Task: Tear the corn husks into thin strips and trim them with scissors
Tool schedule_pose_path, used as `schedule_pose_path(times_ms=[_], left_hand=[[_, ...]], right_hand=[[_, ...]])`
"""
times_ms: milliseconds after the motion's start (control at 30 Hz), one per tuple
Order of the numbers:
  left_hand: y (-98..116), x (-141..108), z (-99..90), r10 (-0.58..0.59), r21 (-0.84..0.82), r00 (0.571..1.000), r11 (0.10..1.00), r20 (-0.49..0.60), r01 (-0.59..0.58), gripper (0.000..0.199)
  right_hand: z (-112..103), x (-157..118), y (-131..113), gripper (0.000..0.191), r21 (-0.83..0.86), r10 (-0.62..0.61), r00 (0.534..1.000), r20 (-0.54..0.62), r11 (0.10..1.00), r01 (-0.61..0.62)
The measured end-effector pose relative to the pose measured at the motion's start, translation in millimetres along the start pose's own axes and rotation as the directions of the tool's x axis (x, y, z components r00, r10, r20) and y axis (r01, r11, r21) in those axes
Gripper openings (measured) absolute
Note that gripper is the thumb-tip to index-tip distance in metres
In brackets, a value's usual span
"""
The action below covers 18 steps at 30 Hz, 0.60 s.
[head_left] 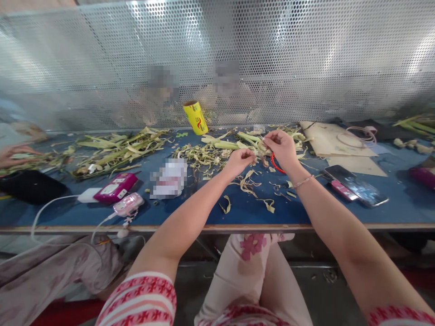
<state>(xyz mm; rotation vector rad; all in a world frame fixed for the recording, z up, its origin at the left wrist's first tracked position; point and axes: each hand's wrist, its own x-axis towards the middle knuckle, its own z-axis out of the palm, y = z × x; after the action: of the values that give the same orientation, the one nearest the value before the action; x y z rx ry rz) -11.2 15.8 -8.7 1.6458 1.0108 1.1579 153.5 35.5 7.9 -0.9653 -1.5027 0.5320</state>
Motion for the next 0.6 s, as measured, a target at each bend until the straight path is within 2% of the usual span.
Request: schedule_pose_path(times_ms=[167, 233, 300, 367, 467, 600], left_hand=[[-4.3, 0.8, 0.7, 0.045, 0.020, 0.998, 0.999, 0.044, -0.046, 0.007], [-4.5, 0.2, 1.5, 0.048, -0.009, 0.997, 0.999, 0.063, -0.048, 0.005], [-2.3, -1.6, 3.0, 0.006, -0.079, 0.996, 0.997, 0.087, 0.001, 0.006], [1.5, -4.0, 4.6, -0.064, -0.160, 0.994, 0.984, 0.088, 0.077, 0.007], [5.7, -5.9, 6.5, -0.149, -0.260, 0.988, 0.953, 0.049, 0.157, 0.008], [4.2, -2.9, 6.5, -0.203, -0.406, 0.979, 0.892, 0.038, 0.200, 0.009]], right_hand=[[4.4, -3.7, 1.5, 0.005, -0.098, -0.028, 0.998, 0.047, 0.995, 0.032], [5.9, -6.5, 1.5, 0.005, -0.189, -0.080, 0.993, 0.084, 0.977, 0.095], [6.9, -10.0, 0.0, 0.007, -0.281, -0.160, 0.977, 0.142, 0.940, 0.195], [7.5, -13.1, -2.2, 0.010, -0.332, -0.246, 0.944, 0.218, 0.891, 0.309], [7.5, -15.3, -3.6, 0.016, -0.352, -0.366, 0.869, 0.332, 0.807, 0.474], [4.6, -12.7, -0.1, 0.024, -0.328, -0.510, 0.763, 0.397, 0.698, 0.637]])
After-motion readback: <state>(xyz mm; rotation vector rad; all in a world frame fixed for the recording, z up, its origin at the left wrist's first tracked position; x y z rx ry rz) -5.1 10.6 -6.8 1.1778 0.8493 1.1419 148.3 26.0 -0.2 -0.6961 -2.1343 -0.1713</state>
